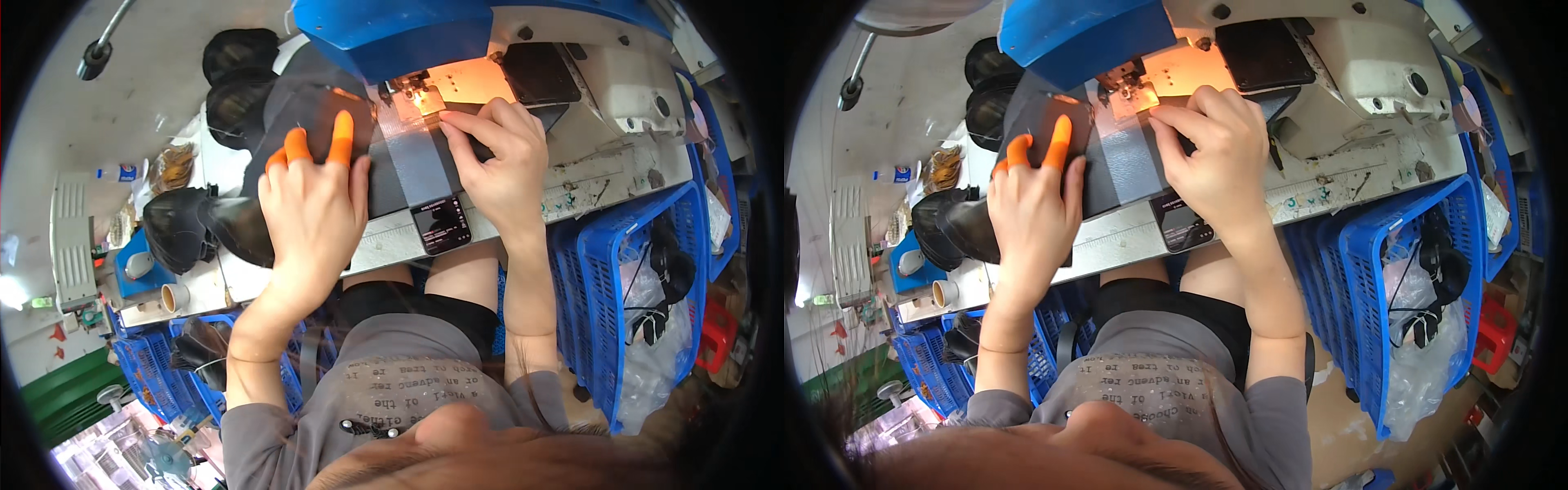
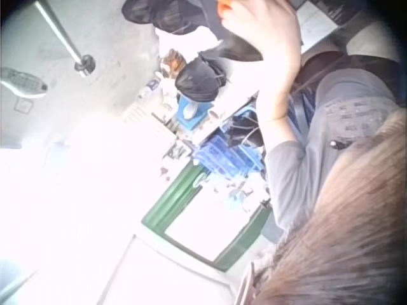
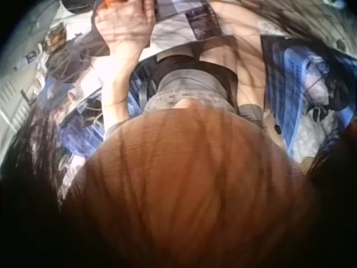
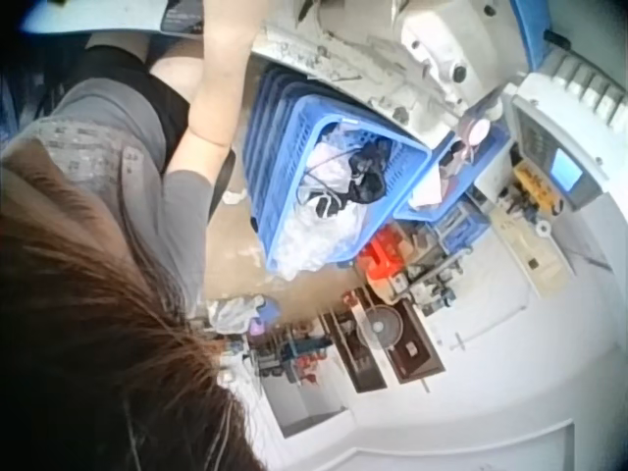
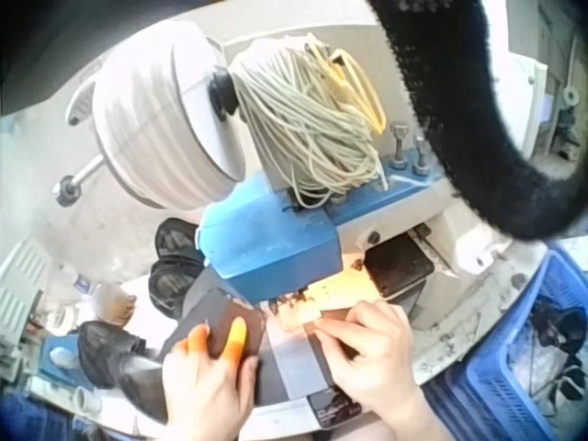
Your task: The person operates a sewing machine to stitch black fabric pieces, likely face masks. They guide the fabric under the needle with both hands, using an orange finger guard on the left index finger for safety. The person repeatedly picks up fabric from a stack, sews it, and places the finished item aside.
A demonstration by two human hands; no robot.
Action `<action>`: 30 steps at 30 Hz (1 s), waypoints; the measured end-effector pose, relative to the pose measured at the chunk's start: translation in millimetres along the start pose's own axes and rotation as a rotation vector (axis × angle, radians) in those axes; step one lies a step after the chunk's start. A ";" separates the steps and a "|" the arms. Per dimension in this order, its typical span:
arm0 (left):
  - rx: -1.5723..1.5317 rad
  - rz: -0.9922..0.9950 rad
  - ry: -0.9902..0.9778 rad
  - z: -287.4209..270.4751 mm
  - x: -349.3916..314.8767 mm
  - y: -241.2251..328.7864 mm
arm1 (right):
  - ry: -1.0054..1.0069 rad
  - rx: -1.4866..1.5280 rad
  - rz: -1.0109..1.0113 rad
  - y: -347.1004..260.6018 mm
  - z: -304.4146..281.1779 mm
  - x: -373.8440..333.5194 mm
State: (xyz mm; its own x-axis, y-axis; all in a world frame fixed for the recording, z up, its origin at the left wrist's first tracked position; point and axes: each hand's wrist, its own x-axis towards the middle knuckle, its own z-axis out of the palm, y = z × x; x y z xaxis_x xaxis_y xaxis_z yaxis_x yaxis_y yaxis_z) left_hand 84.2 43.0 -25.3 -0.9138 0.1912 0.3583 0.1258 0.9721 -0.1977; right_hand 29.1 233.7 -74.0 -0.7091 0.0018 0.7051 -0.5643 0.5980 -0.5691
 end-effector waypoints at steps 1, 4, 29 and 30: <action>-0.008 0.029 0.033 -1.6 -7.1 -2.0 | -0.003 -0.005 0.003 -0.5 -0.7 -0.2; -0.058 0.078 0.026 -6.1 -29.6 -6.8 | -0.008 -0.016 0.011 -1.4 -0.9 -0.2; -0.886 0.153 -0.113 20.6 -151.3 -43.9 | -0.508 0.612 0.043 -99.4 -9.0 -105.4; -0.888 0.104 -0.213 19.2 -150.1 -40.0 | -0.539 0.655 0.170 -96.8 -5.9 -114.9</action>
State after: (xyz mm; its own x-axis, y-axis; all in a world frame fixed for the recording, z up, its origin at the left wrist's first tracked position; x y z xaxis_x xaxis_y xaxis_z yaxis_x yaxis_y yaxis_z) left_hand 208.9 -27.2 -88.8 -0.9219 0.3405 0.1848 0.3815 0.7153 0.5855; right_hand 167.7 180.4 -97.4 -0.8164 -0.4298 0.3857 -0.4444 0.0411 -0.8949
